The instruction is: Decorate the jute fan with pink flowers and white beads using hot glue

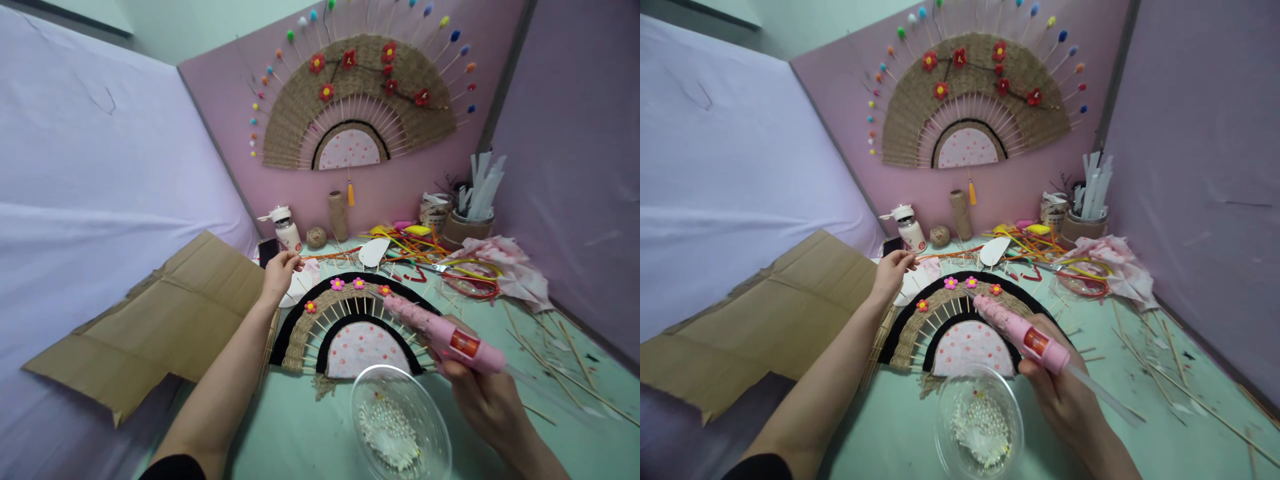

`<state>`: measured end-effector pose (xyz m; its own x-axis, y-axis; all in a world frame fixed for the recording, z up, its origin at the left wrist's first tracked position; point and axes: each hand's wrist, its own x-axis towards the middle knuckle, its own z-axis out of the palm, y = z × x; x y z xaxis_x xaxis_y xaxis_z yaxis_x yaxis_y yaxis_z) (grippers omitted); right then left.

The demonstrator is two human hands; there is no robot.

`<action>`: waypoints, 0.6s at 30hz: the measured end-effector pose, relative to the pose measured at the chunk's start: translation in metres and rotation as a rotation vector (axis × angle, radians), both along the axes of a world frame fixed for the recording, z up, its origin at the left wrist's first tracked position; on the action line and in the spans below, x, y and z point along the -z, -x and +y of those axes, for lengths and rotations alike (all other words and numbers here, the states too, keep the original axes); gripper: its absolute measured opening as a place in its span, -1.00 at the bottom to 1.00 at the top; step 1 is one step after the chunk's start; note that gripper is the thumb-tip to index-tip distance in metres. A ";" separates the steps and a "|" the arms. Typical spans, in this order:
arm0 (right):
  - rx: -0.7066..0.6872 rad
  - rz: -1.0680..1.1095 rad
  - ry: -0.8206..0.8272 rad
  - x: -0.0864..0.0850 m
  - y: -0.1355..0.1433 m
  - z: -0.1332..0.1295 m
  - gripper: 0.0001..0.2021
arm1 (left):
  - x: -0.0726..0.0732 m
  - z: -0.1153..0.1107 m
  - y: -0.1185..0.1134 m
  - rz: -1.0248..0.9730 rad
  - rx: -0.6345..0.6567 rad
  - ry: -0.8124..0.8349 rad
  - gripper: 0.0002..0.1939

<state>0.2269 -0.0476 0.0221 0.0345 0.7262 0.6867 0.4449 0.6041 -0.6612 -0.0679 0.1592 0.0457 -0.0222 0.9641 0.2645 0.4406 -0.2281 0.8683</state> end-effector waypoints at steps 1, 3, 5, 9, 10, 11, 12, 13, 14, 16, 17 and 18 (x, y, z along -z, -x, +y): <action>-0.005 0.000 -0.001 0.000 0.000 0.000 -0.68 | 0.001 -0.004 -0.002 0.004 -0.014 -0.035 -0.73; -0.018 0.010 0.027 0.002 0.001 0.001 -0.65 | 0.002 -0.010 -0.007 0.029 -0.040 -0.074 -0.78; -0.028 0.032 0.076 0.005 0.001 0.002 -0.63 | 0.001 -0.015 -0.010 0.068 -0.060 -0.080 -0.80; -0.061 0.082 0.133 0.015 0.001 0.003 -0.59 | -0.002 -0.019 -0.012 0.152 -0.080 -0.080 -0.84; -0.071 0.086 0.144 0.017 0.001 0.003 -0.59 | -0.002 -0.020 -0.011 0.176 -0.089 -0.085 -0.84; -0.080 0.084 0.154 0.019 0.000 0.003 -0.59 | -0.002 -0.020 -0.011 0.199 -0.097 -0.091 -0.85; -0.084 0.076 0.160 0.020 0.000 0.003 -0.58 | -0.003 -0.020 -0.010 0.221 -0.102 -0.096 -0.85; -0.082 0.064 0.157 0.020 -0.001 0.004 -0.59 | -0.003 -0.020 -0.010 0.239 -0.104 -0.099 -0.85; -0.074 0.047 0.144 0.019 -0.001 0.004 -0.59 | -0.003 -0.021 -0.009 0.256 -0.100 -0.097 -0.85; -0.045 0.008 0.098 0.015 -0.001 0.004 -0.61 | -0.003 -0.022 -0.010 0.291 -0.095 -0.087 -0.85; -0.026 -0.006 0.073 0.013 0.000 0.005 -0.63 | -0.003 -0.022 -0.010 0.308 -0.098 -0.082 -0.85; -0.011 -0.015 0.056 0.010 0.000 0.005 -0.64 | -0.002 -0.022 -0.011 0.322 -0.103 -0.077 -0.85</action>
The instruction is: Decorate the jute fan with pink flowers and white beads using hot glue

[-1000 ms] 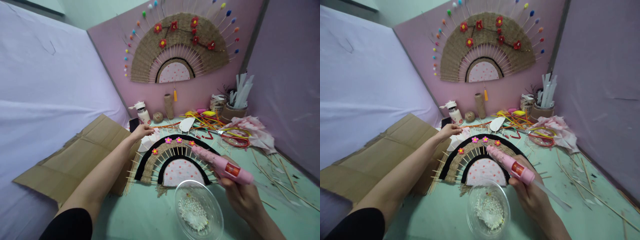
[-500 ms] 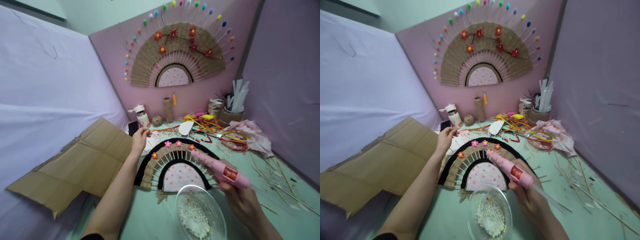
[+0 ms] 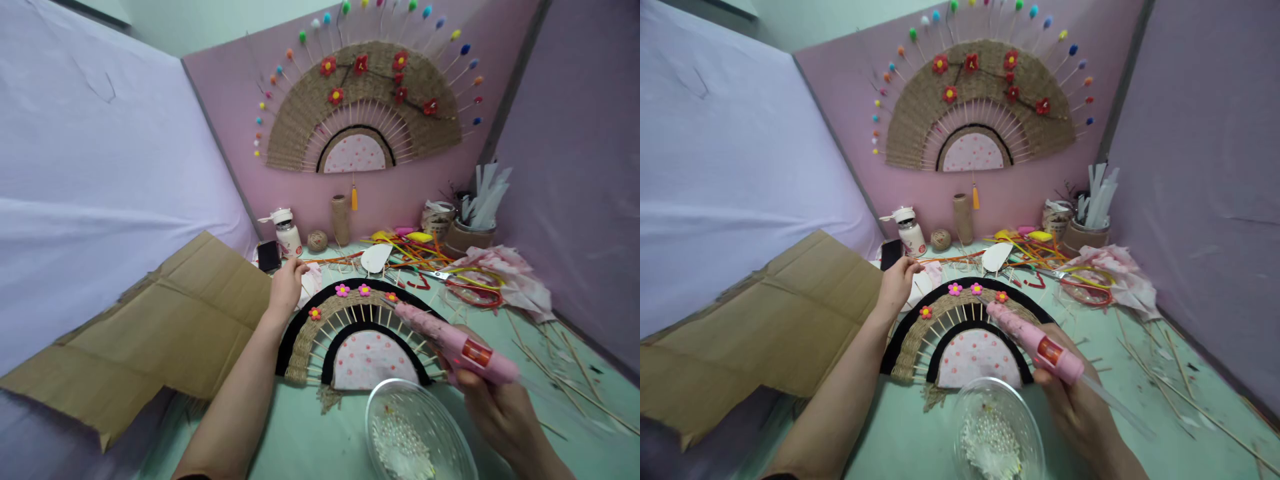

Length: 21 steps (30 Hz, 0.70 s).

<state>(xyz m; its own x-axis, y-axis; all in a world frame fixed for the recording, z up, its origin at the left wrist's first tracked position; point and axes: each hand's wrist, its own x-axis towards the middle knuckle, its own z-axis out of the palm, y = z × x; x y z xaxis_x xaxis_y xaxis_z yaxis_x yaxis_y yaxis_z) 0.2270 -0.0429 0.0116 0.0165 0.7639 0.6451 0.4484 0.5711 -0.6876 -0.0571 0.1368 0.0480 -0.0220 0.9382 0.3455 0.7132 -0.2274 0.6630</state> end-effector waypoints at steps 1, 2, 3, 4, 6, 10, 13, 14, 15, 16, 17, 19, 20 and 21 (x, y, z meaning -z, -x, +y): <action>0.010 -0.005 -0.012 -0.002 0.000 0.000 -0.65 | 0.001 0.000 -0.001 0.008 -0.007 0.003 -0.85; 0.013 -0.009 -0.016 -0.003 0.001 0.000 -0.65 | 0.001 -0.001 -0.001 0.012 -0.012 0.005 -0.85; 0.015 -0.009 -0.019 -0.003 0.001 0.000 -0.65 | 0.002 -0.001 -0.001 0.012 -0.015 0.006 -0.85; 0.015 -0.011 -0.019 -0.002 0.001 0.000 -0.65 | 0.003 -0.002 -0.002 0.010 -0.015 0.006 -0.85; 0.013 -0.014 -0.014 0.001 0.000 0.000 -0.65 | 0.004 -0.002 -0.002 0.007 -0.013 0.007 -0.85; -0.020 -0.020 0.011 0.004 -0.001 0.000 -0.62 | 0.004 -0.002 -0.003 0.008 -0.005 0.012 -0.84; 0.004 -0.028 -0.022 0.002 -0.001 0.000 -0.63 | 0.005 -0.002 -0.004 0.014 -0.010 0.014 -0.84; 0.018 -0.030 -0.033 0.001 -0.001 0.000 -0.63 | 0.005 -0.002 -0.004 0.016 -0.012 0.013 -0.84; 0.028 -0.033 -0.040 0.000 -0.001 0.000 -0.63 | 0.006 -0.002 -0.004 0.016 -0.012 0.011 -0.85; 0.033 -0.038 -0.046 0.000 0.000 0.000 -0.64 | 0.006 -0.001 -0.004 0.015 -0.009 0.009 -0.85; 0.034 -0.046 -0.046 0.000 0.000 0.000 -0.65 | 0.007 -0.001 -0.004 0.012 -0.004 0.009 -0.85; 0.037 -0.057 -0.048 0.000 0.000 0.000 -0.66 | 0.007 -0.001 -0.004 0.006 0.005 0.011 -0.86; 0.039 -0.060 -0.048 0.001 0.000 0.000 -0.67 | 0.008 0.000 -0.004 0.006 0.007 0.012 -0.86; 0.039 -0.065 -0.048 0.001 0.000 0.000 -0.68 | 0.008 0.000 -0.004 0.007 0.007 0.012 -0.86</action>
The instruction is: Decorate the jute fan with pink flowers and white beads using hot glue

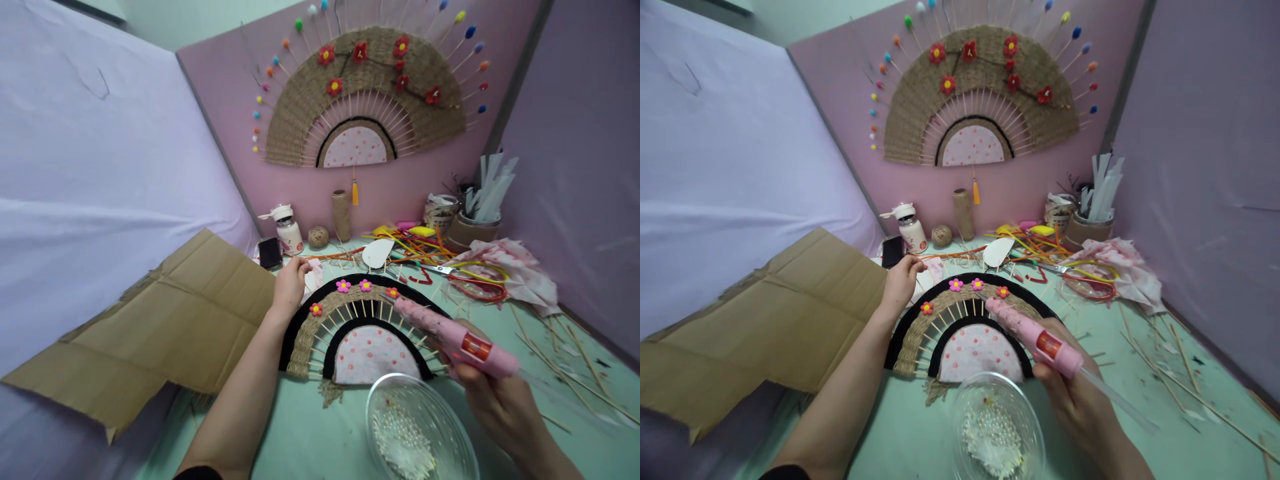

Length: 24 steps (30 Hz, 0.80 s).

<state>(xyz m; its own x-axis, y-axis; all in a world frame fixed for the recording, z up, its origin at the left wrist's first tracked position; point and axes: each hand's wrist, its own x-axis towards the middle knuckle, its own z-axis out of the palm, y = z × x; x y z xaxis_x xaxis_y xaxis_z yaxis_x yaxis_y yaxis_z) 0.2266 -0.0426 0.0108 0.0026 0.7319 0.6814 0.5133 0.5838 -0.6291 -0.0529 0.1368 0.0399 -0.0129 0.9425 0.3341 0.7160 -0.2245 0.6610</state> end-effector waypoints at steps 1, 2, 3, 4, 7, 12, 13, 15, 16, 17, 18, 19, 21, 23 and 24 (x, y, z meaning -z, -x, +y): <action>0.000 -0.004 0.002 0.000 0.000 0.000 -0.68 | 0.000 0.000 0.000 0.001 0.000 0.000 -0.85; -0.001 -0.008 0.002 0.000 0.000 0.000 -0.69 | 0.000 0.000 0.000 0.003 0.001 0.000 -0.85; -0.001 -0.012 -0.001 0.000 0.000 0.000 -0.70 | 0.000 0.000 0.000 0.005 0.002 -0.001 -0.85; -0.002 -0.016 0.000 -0.001 0.001 0.000 -0.70 | 0.000 0.000 0.000 0.006 0.003 -0.002 -0.85; -0.007 -0.010 0.002 -0.002 0.001 -0.001 -0.70 | 0.000 0.000 -0.001 0.016 -0.002 -0.012 -0.85; -0.004 0.001 0.008 -0.002 0.000 -0.001 -0.69 | -0.005 -0.002 0.001 0.031 -0.037 -0.043 -0.85; -0.003 0.008 0.012 -0.002 0.000 -0.001 -0.69 | -0.006 -0.002 0.002 0.026 -0.042 -0.055 -0.84; -0.005 0.026 0.024 0.000 -0.001 -0.001 -0.69 | -0.008 -0.003 0.003 -0.005 -0.038 -0.085 -0.83; -0.012 0.032 0.037 0.002 -0.001 -0.001 -0.67 | -0.009 -0.003 0.003 -0.028 -0.032 -0.101 -0.83; -0.024 0.038 0.060 0.004 -0.002 -0.001 -0.66 | -0.010 -0.003 0.003 -0.052 -0.025 -0.116 -0.83; -0.038 0.046 0.087 0.006 -0.002 0.000 -0.64 | -0.010 -0.003 0.003 -0.074 -0.018 -0.128 -0.83; -0.052 0.054 0.112 0.007 -0.002 0.000 -0.62 | -0.011 -0.003 0.002 -0.094 -0.010 -0.137 -0.83; -0.063 0.072 0.130 0.009 -0.002 0.000 -0.60 | -0.011 -0.004 0.001 -0.127 0.010 -0.144 -0.85; -0.049 0.080 0.089 0.008 -0.002 0.000 -0.61 | -0.012 -0.006 0.000 -0.173 0.032 -0.137 -0.86; -0.042 0.080 0.062 0.007 -0.001 0.000 -0.61 | -0.012 -0.007 -0.001 -0.199 0.046 -0.127 -0.85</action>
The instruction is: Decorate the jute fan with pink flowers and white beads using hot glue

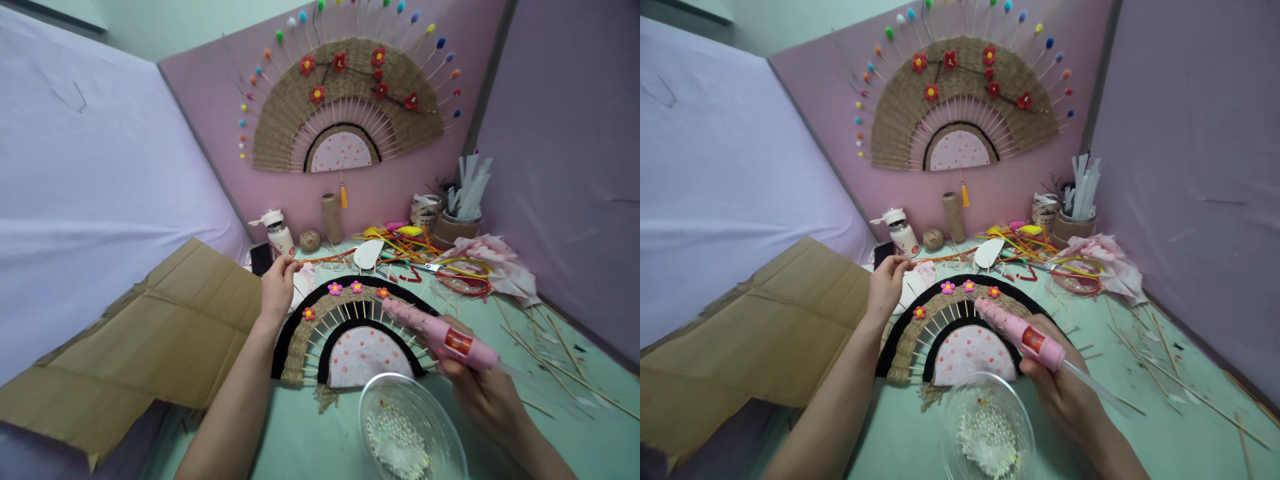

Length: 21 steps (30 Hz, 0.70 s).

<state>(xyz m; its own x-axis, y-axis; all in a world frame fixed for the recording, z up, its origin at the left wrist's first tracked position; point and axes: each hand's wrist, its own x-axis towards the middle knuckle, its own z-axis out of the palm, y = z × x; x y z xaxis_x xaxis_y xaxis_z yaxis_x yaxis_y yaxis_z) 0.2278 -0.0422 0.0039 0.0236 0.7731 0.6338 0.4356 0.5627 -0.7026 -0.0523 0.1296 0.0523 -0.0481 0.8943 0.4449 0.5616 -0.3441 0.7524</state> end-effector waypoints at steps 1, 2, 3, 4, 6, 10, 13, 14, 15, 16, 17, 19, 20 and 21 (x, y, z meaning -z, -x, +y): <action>0.005 0.000 -0.020 -0.001 0.000 0.000 -0.61 | -0.001 -0.001 -0.001 -0.025 0.020 0.012 -0.85; 0.006 0.000 -0.032 -0.003 0.001 0.000 -0.61 | -0.002 -0.003 -0.002 -0.053 0.042 0.026 -0.83; 0.002 -0.002 -0.034 -0.004 0.001 0.000 -0.61 | -0.004 -0.004 -0.003 -0.080 0.068 0.042 -0.81; -0.004 -0.005 -0.032 -0.006 0.002 0.000 -0.62 | -0.005 -0.005 -0.005 -0.108 0.092 0.058 -0.80; -0.022 -0.020 -0.019 -0.007 0.003 0.000 -0.64 | -0.009 -0.003 -0.012 -0.151 0.128 0.082 -0.80; -0.046 -0.014 -0.001 -0.011 0.005 -0.001 -0.66 | -0.017 0.014 -0.039 -0.075 0.186 0.078 -0.82; -0.044 0.010 0.017 -0.015 0.005 -0.002 -0.64 | -0.019 0.033 -0.062 0.147 0.202 0.039 -0.78; -0.043 0.012 0.028 -0.016 0.005 -0.002 -0.64 | -0.019 0.039 -0.069 0.227 0.194 0.032 -0.75; -0.039 0.016 0.034 -0.017 0.005 -0.002 -0.63 | -0.018 0.044 -0.074 0.305 0.185 0.032 -0.73; -0.037 0.021 0.030 -0.018 0.005 -0.002 -0.63 | -0.017 0.048 -0.079 0.376 0.175 0.038 -0.71; -0.035 0.027 0.021 -0.018 0.005 -0.002 -0.63 | -0.016 0.051 -0.083 0.439 0.169 0.048 -0.70; -0.038 0.036 -0.003 -0.018 0.005 -0.002 -0.62 | -0.013 0.055 -0.088 0.528 0.170 0.068 -0.69; -0.045 0.035 -0.007 -0.019 0.005 -0.003 -0.63 | -0.011 0.055 -0.089 0.551 0.173 0.077 -0.69; -0.053 0.031 -0.001 -0.019 0.005 -0.003 -0.63 | -0.010 0.056 -0.090 0.562 0.176 0.083 -0.68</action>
